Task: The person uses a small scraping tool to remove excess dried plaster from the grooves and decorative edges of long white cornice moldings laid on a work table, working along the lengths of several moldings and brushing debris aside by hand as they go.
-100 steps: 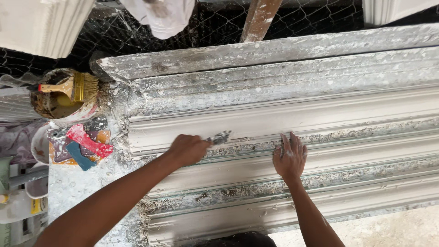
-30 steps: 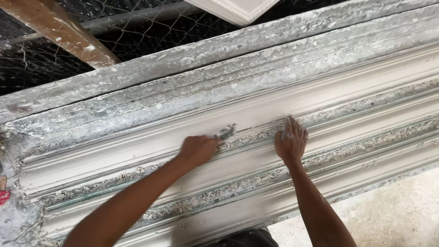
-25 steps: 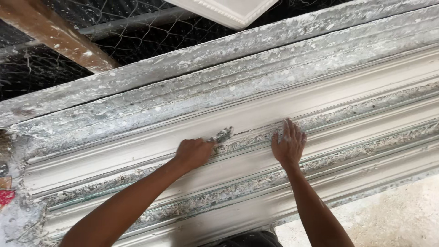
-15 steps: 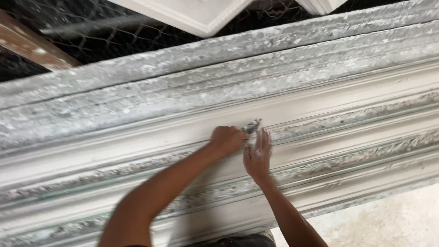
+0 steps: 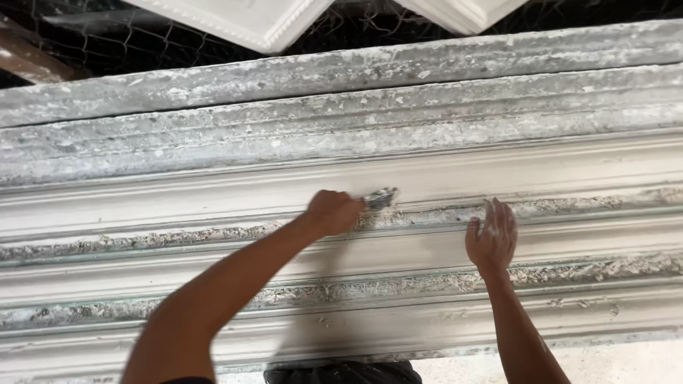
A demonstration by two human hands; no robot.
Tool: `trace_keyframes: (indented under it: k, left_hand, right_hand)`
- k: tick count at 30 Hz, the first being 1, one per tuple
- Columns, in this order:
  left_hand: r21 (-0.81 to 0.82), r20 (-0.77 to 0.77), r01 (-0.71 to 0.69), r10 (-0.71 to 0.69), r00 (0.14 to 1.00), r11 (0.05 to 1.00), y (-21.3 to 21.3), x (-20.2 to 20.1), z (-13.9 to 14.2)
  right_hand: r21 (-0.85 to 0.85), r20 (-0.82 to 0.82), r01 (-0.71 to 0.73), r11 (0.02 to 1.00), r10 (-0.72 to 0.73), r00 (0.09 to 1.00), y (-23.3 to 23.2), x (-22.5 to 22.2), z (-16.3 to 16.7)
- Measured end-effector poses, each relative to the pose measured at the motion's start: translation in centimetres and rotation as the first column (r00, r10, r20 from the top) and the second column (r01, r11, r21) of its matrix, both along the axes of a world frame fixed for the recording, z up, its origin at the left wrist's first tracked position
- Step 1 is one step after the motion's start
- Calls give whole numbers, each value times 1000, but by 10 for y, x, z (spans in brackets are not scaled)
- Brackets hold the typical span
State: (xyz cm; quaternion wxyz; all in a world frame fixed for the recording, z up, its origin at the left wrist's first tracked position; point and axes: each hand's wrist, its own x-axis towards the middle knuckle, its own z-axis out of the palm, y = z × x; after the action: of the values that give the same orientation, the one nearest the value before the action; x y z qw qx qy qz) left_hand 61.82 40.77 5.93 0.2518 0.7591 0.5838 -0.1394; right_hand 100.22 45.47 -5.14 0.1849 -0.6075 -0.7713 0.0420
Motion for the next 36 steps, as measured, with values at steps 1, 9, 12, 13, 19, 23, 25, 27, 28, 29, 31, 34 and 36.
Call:
trace_keyframes:
  k: [1, 9, 12, 13, 19, 23, 25, 27, 28, 29, 31, 34, 36]
  left_hand:
    - [68, 46, 19, -22, 999, 998, 8, 15, -3]
    - [124, -23, 48, -45, 999, 991, -23, -31, 16]
    - [144, 47, 1, -8, 999, 990, -42, -67, 21]
    - [118, 20, -4, 1, 1000, 993, -44, -71, 21]
    - [80, -4, 37, -37, 999, 996, 2, 11, 22]
    - [116, 104, 48, -60, 993, 992, 60, 112, 10]
    - [94, 126, 46, -58, 990, 995, 80, 142, -2]
    - [92, 69, 84, -91, 993, 992, 85, 146, -11]
    - [86, 44, 93, -97, 994, 992, 82, 140, -14]
    - [99, -29, 162, -160, 987, 982, 77, 129, -14]
    - [177, 35, 93, -101, 994, 980, 63, 103, -8]
    - [92, -37, 28, -24, 999, 995, 50, 80, 4]
    - [39, -110, 9, -4, 994, 999, 56, 96, 5]
  right_hand:
    - [27, 13, -14, 1000, 13, 1000, 0, 0, -2]
    - [40, 40, 1, 999, -3, 999, -2, 3, 11]
    - [33, 54, 25, 999, -27, 998, -4, -2, 16]
    - [26, 55, 35, 999, -36, 998, -4, -3, 18]
    - [21, 43, 27, 999, -28, 999, 0, -2, 23]
    - [36, -20, 20, 999, -20, 1000, 2, 3, 27]
    - [58, -73, 11, 998, -7, 997, -1, 4, 26]
    - [67, -135, -18, 998, 27, 991, -1, 10, 21]
    - [54, -167, -48, 997, 56, 984, -3, 17, 18]
    - [45, -199, -83, 996, 91, 976, -2, 26, 14]
    - [120, -219, -242, 963, 263, 940, 21, 75, 11]
    - [92, -156, -217, 972, 229, 961, 59, 176, 5]
    - [205, -126, -168, 964, 196, 972, 101, 246, 5]
